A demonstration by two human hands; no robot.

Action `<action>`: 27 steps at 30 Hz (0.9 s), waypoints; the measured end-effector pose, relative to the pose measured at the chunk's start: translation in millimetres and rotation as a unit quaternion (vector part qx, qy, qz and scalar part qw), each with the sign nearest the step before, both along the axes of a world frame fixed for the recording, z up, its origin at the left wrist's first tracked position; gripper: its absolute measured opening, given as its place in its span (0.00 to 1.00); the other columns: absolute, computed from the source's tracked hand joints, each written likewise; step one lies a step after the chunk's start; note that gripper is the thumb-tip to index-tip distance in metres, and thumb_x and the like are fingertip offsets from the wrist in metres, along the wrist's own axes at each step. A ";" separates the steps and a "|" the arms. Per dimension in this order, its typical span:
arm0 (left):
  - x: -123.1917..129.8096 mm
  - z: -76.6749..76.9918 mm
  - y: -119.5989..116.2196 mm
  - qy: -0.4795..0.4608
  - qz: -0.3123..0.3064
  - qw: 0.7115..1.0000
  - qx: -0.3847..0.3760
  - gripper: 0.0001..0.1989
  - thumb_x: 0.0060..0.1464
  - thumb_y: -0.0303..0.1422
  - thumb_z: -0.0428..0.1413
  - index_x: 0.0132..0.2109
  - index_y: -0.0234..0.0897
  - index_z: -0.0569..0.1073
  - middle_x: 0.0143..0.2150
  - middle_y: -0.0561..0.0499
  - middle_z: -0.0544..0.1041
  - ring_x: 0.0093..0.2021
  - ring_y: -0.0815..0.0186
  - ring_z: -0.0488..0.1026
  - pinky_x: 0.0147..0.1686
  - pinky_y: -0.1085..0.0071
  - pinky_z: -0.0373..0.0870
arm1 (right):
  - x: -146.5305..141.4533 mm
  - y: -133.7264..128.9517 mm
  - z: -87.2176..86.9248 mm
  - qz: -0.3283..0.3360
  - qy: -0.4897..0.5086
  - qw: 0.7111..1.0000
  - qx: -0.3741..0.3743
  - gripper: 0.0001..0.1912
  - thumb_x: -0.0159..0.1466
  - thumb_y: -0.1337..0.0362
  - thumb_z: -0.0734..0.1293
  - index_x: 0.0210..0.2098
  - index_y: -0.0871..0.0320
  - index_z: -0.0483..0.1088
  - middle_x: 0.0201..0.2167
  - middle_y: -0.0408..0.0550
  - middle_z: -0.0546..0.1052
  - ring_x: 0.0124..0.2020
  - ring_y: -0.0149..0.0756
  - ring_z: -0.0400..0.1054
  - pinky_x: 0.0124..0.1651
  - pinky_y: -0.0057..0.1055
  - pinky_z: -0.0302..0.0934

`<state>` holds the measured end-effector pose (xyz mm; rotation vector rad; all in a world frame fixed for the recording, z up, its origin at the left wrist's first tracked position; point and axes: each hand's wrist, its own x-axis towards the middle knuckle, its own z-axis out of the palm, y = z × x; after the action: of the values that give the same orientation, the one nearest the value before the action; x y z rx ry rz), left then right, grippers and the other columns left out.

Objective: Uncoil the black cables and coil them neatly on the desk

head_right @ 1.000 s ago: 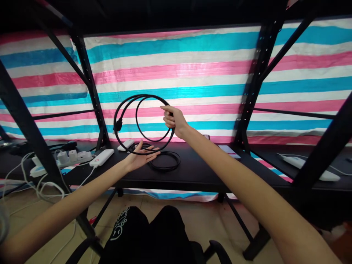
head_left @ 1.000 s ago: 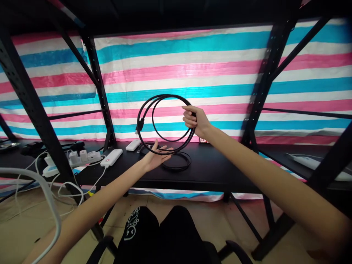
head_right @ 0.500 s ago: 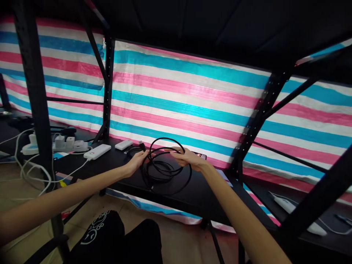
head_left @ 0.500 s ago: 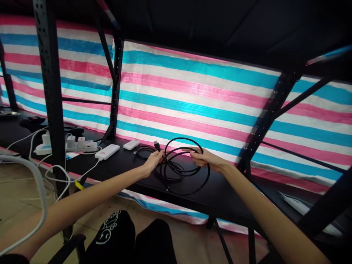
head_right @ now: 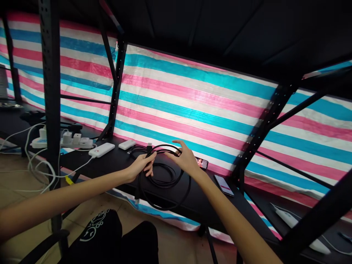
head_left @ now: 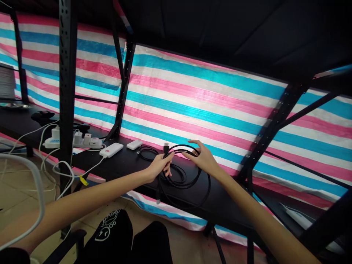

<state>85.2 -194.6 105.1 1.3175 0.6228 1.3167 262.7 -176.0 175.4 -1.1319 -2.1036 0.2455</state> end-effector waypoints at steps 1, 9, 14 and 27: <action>-1.1 0.9 0.2 -0.004 0.012 1.000 -0.003 0.25 0.47 0.55 0.57 0.21 0.40 0.60 0.09 0.66 0.51 0.09 0.75 0.54 0.20 0.72 0.67 | -3.8 0.7 -3.2 -0.005 -0.012 1.000 0.026 0.31 0.54 0.55 0.70 0.55 0.58 0.64 0.28 0.46 0.70 0.25 0.35 0.59 0.29 0.30 0.49; -25.0 7.7 -5.7 0.030 0.041 0.998 -0.042 0.25 0.46 0.48 0.61 0.17 0.40 0.58 0.06 0.64 0.50 0.08 0.78 0.46 0.11 0.77 0.51 | -30.5 6.0 -24.7 0.032 -0.061 0.997 0.032 0.07 0.60 0.65 0.63 0.26 0.58 0.68 0.22 0.45 0.70 0.25 0.35 0.62 0.28 0.29 0.47; -41.9 7.8 -6.7 0.060 -0.018 0.996 -0.057 0.27 0.45 0.46 0.62 0.15 0.40 0.55 0.09 0.64 0.49 0.08 0.79 0.47 0.13 0.75 0.56 | -42.9 18.1 -38.3 0.028 0.012 0.999 -0.042 0.22 0.64 0.59 0.64 0.17 0.58 0.56 0.13 0.34 0.55 0.14 0.25 0.51 0.20 0.24 0.45; -67.7 1.9 -25.0 0.138 0.087 0.985 -0.047 0.23 0.49 0.42 0.58 0.19 0.41 0.52 0.09 0.65 0.49 0.07 0.79 0.45 0.08 0.77 0.38 | -82.9 -6.5 -44.2 0.042 0.066 0.994 0.074 0.09 0.56 0.68 0.65 0.38 0.58 0.68 0.29 0.45 0.74 0.30 0.36 0.69 0.33 0.31 0.62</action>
<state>17.5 -219.6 107.0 1.4035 1.0003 1.2358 179.8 -182.4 131.2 -0.9163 -2.0180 0.1952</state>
